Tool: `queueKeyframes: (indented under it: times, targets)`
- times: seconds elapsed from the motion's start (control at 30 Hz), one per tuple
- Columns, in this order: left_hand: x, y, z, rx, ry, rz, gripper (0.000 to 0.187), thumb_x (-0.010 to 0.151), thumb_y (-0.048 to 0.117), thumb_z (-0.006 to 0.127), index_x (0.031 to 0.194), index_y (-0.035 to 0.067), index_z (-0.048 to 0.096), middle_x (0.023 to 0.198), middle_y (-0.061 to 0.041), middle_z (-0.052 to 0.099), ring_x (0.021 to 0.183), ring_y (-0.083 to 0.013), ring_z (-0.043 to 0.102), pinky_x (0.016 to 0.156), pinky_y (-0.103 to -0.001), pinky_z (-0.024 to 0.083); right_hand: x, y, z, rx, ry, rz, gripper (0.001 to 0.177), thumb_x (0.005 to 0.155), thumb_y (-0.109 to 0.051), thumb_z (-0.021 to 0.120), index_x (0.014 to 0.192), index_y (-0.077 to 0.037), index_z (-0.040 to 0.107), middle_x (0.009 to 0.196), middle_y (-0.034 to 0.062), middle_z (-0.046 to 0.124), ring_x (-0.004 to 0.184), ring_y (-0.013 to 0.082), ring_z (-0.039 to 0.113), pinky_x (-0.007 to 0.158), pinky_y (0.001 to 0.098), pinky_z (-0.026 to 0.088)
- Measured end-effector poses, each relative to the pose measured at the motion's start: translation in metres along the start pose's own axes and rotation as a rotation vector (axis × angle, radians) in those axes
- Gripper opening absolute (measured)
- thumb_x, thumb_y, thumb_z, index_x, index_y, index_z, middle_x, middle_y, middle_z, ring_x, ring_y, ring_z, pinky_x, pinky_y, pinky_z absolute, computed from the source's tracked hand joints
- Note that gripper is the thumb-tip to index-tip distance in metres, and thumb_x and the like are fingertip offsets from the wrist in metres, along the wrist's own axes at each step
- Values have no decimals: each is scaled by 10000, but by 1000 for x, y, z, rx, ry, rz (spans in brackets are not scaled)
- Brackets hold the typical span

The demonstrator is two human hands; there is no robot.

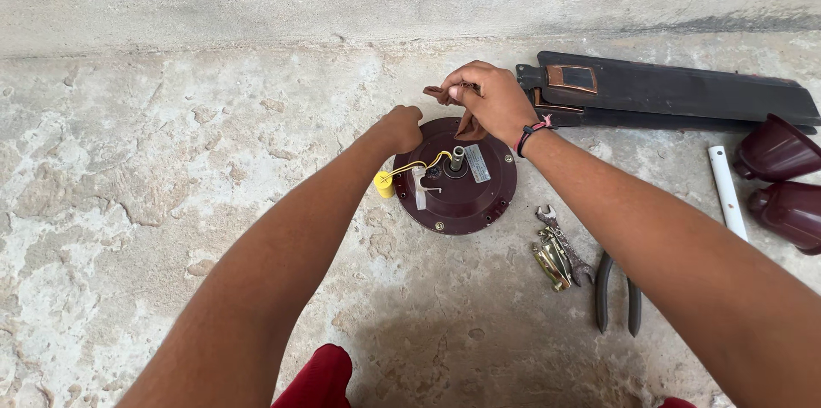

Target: The person assembles a ceiling light fixture base on the floor. They use a green screwdriver to tighten screws, connect wires, and secure components of the maroon circular base. Tools and parts are laid out nearby.

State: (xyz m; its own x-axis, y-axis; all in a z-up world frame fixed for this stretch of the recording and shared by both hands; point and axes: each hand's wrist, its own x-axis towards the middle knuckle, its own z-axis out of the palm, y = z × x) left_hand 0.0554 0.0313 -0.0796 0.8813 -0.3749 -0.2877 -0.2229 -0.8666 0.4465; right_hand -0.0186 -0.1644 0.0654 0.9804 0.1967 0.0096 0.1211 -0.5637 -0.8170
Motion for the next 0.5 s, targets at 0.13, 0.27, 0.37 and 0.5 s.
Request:
queueKeyframes:
  times: [0.13,0.27,0.37,0.5]
  targets:
    - [5,-17,28,21,-57,-36,365,935,126,551,1279,73,662,1295,-202,672,1200,-365,649,984,-448,536,25,22,35,-187,-184,-143,183,934,-166,671,1070,-99,773,1093,45,744,1012,213,704,927,353,557]
    - [-1,-24,21,-236,-107,-167,329,967,197,618,1273,92,676,1178,-190,726,1055,-355,698,846,-451,566,38,45,57,-540,-410,-354,209,929,-214,646,1059,-129,786,1130,22,706,1121,270,612,1025,407,468]
    - [-9,-27,8,-627,-224,-307,389,955,146,627,1343,134,638,1105,-165,743,866,-290,746,641,-414,611,45,60,47,-595,-441,-376,234,942,-242,608,1071,-167,789,1141,6,691,1136,255,608,1029,414,447]
    - [-21,-29,5,-764,-241,-303,395,954,143,668,1348,124,649,1086,-154,728,732,-234,706,527,-365,610,33,74,22,-579,-382,-328,239,975,-266,591,1068,-168,787,1150,9,682,1138,255,612,1011,404,463]
